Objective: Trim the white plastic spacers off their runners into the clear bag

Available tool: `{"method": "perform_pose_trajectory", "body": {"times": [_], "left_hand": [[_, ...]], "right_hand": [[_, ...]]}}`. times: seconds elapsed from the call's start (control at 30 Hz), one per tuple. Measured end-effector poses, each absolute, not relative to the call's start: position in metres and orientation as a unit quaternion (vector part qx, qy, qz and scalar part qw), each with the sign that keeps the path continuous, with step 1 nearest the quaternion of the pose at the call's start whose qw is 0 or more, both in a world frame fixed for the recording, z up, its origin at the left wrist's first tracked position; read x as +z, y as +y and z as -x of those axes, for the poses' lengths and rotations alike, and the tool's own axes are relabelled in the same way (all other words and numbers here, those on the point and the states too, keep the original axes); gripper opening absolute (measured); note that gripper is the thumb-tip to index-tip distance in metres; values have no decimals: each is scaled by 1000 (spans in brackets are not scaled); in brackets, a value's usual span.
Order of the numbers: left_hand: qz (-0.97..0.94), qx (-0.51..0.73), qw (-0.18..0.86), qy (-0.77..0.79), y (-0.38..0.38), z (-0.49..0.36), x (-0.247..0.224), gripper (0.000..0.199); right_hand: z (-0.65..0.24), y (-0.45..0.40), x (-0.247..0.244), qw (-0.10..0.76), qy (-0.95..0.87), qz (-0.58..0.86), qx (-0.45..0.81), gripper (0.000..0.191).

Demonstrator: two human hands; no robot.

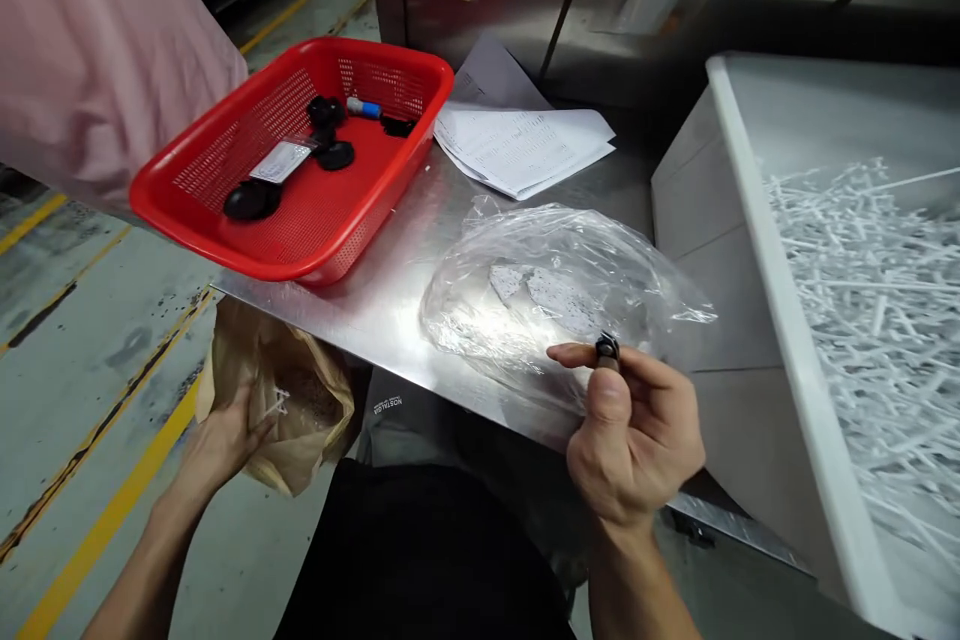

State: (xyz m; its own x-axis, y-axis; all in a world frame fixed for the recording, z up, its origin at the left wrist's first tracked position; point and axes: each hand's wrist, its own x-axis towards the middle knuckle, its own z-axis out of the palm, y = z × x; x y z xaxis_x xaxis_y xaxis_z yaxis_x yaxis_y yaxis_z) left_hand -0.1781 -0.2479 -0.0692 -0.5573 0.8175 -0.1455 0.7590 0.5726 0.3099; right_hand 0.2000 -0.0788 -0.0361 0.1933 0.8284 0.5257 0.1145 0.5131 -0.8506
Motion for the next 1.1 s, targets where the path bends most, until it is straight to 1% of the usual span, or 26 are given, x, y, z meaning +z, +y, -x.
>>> {"method": "perform_pose_trajectory", "body": {"times": [0.03, 0.17, 0.23, 0.3, 0.43, 0.47, 0.53, 0.6, 0.67, 0.73, 0.8, 0.93, 1.1], "left_hand": [[-475, 112, 126, 864, -243, 174, -64, 52], [-608, 224, 77, 758, -198, 123, -23, 29], [-678, 248, 46, 691, -164, 91, 3, 26], [-733, 237, 6, 637, -124, 64, 32, 29], [-792, 153, -67, 587, -32, 44, 84, 33], [-806, 110, -87, 575, -9, 44, 94, 34], [-832, -66, -144, 531, 31, 49, 105, 34], [-831, -182, -168, 498, 61, 56, 106, 30], [-827, -235, -172, 481, 80, 64, 99, 29], [-827, -257, -179, 468, 89, 70, 87, 32], [-840, -239, -165, 458, 93, 76, 76, 36], [-871, -138, -62, 467, 96, 85, 61, 43], [-866, -120, -18, 486, 102, 94, 48, 45]], "right_hand": [[-200, -79, -36, 652, -576, 412, 271, 19], [-202, -80, -37, 644, -586, 413, 269, 20], [-203, -80, -39, 640, -588, 415, 267, 21], [-204, -80, -42, 631, -591, 426, 266, 20], [-205, -81, -45, 616, -600, 439, 260, 20], [-205, -81, -45, 614, -603, 438, 258, 21], [-204, -82, -45, 610, -611, 436, 255, 20], [-204, -82, -43, 610, -615, 432, 249, 20], [-204, -82, -42, 610, -618, 431, 246, 19], [-205, -83, -41, 610, -620, 428, 244, 19], [-206, -84, -41, 608, -624, 425, 244, 20], [-207, -85, -42, 607, -624, 426, 246, 21], [-208, -87, -40, 608, -611, 437, 256, 21]]}}
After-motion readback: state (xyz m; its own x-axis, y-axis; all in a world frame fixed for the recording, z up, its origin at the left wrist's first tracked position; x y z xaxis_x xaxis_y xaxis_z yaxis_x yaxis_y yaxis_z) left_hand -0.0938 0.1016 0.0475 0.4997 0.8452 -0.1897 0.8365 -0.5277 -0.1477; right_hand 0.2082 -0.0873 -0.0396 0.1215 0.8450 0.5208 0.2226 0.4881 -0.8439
